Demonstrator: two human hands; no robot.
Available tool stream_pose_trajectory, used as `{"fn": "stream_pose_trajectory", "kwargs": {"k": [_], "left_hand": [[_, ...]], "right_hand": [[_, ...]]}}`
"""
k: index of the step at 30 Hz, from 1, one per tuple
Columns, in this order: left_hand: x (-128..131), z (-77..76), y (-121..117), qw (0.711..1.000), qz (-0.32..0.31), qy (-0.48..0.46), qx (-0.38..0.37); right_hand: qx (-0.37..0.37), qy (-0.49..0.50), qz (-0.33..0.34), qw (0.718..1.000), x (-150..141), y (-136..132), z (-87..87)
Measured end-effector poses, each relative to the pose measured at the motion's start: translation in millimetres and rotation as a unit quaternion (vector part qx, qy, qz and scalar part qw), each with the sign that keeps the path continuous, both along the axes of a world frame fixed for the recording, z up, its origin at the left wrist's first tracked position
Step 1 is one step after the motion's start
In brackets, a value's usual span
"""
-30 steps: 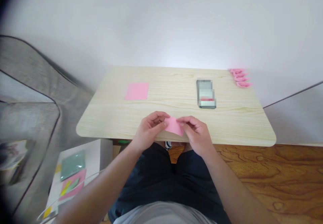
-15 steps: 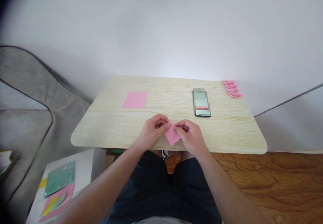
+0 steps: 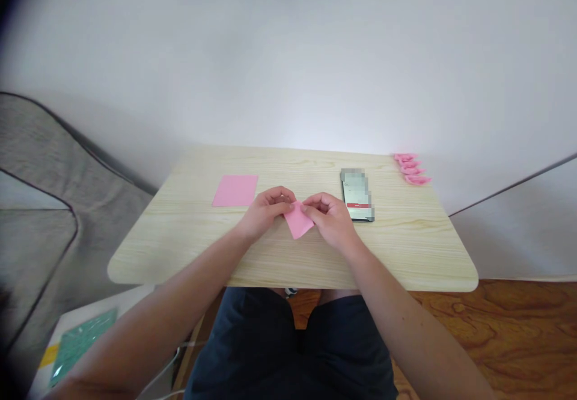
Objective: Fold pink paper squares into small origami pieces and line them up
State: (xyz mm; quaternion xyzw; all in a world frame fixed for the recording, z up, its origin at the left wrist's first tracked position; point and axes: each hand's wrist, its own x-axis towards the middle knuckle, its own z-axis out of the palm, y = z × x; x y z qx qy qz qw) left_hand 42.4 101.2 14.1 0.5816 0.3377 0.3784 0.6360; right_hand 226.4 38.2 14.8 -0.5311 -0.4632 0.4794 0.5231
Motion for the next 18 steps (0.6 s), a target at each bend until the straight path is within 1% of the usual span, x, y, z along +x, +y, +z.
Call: {"fn": "stream_pose_trajectory", "kwargs": {"k": [2,4,8,13,18], "left_hand": [[0,1.5,7,0.999,0.008,-0.014,-0.029],[0,1.3,13,0.998,0.012,-0.032,-0.054],[-1,-2.1,26,0.995,0.020,-0.064,-0.070],[-6,-4.7,31,0.991,0.019,-0.108,-0.080],[-9,-4.0,29,0.992,0.015,-0.102,-0.078]], "right_hand": [[-0.008,0.017,0.018,1.000,0,10,2.4],[-0.033,0.039,0.036,0.998,1,18,4.2],[-0.072,0.079,0.070,0.992,1,34,5.9],[-0.074,0.108,0.082,0.988,1,46,1.5],[-0.066,0.104,0.072,0.990,0,45,-5.3]]}}
